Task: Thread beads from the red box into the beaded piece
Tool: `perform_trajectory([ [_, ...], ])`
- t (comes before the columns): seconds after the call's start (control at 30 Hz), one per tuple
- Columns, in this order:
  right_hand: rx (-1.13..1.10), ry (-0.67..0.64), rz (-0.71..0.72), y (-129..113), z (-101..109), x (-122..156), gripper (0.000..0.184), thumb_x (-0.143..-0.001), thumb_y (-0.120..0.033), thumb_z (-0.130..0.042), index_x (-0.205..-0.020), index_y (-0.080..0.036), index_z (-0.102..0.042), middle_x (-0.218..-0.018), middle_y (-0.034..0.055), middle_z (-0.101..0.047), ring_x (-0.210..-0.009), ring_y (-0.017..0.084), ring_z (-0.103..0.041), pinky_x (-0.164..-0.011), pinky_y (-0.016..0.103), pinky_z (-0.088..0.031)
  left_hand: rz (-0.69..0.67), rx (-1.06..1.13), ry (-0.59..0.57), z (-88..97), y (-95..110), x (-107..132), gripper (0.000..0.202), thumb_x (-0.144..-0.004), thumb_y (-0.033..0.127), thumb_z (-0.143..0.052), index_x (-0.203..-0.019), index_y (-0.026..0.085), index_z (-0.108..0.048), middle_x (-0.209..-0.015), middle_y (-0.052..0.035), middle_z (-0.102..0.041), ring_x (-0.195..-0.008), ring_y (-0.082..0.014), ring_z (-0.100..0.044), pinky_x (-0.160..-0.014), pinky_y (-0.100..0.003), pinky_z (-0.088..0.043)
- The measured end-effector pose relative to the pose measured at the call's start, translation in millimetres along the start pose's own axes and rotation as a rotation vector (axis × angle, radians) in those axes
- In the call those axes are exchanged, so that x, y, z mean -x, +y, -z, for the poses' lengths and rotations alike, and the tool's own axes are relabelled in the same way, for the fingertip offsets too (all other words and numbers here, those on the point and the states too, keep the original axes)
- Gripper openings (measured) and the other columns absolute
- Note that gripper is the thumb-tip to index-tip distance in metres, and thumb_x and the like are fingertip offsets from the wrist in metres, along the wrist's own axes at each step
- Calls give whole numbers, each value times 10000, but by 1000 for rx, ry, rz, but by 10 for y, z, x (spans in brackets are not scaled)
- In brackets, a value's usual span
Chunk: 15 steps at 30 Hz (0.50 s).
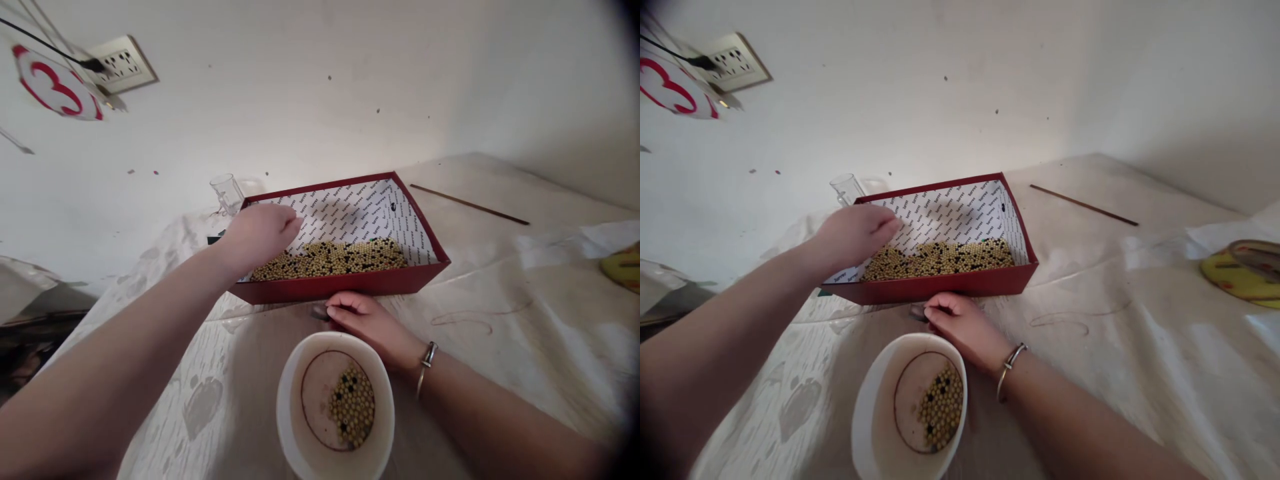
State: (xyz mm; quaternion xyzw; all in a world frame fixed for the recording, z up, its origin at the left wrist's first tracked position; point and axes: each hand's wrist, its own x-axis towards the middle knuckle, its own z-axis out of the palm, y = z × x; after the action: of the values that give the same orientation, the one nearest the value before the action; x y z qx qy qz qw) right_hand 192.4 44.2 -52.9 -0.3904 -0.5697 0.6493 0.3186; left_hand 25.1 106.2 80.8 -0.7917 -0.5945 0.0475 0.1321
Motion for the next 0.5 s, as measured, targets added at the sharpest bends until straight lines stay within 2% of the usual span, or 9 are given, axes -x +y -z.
perform_trajectory([
  [0.07, 7, 8, 2, 1, 1, -3, 212, -779, -375, -499, -803, -177, -573, -693, -2, -559, -622, 103, -487, -576, 223, -375, 34, 145, 281, 61, 69, 333, 396, -869, 390, -259, -755, 172, -570, -672, -37, -571, -659, -152, -520, -580, -274, -391],
  [0.1, 2, 13, -3, 4, 0, -6, 214, -775, -376, -503, -801, -176, -573, -686, -1, -560, -616, 106, -489, -569, 225, -376, 6, 232, 401, 34, 114, 499, 328, -866, 348, -308, -761, 170, -562, -679, -31, -568, -662, -141, -518, -587, -267, -399],
  [0.2, -35, 26, -17, 14, -7, -19, 205, -754, -358, -533, -808, -166, -580, -700, 4, -571, -618, 108, -501, -584, 232, -391, -276, 424, 599, -261, 244, 867, 116, -787, 233, -517, -863, 175, -582, -822, -33, -601, -800, -134, -540, -701, -260, -446],
  [0.27, -57, 44, -3, 20, -13, -25, 205, -740, -347, -552, -819, -162, -589, -733, 6, -583, -639, 107, -506, -619, 238, -401, -400, 445, 631, -542, 297, 966, 205, -741, 169, -583, -944, 196, -588, -854, -20, -610, -810, -124, -542, -760, -274, -454],
  [0.37, -61, 31, 24, 18, -21, -28, 199, -736, -356, -552, -794, -169, -585, -719, -10, -576, -644, 104, -498, -623, 232, -395, -431, 435, 656, -869, 323, 965, 313, -732, 163, -601, -1038, 225, -574, -881, -17, -612, -822, -129, -534, -766, -292, -461],
  [0.5, -39, 24, 12, -10, -25, -37, 178, -738, -337, -541, -768, -165, -577, -690, -20, -559, -629, 101, -484, -600, 228, -382, -434, 395, 594, -995, 318, 919, 325, -758, 202, -579, -1082, 218, -562, -921, -33, -613, -839, -152, -522, -744, -317, -458],
])
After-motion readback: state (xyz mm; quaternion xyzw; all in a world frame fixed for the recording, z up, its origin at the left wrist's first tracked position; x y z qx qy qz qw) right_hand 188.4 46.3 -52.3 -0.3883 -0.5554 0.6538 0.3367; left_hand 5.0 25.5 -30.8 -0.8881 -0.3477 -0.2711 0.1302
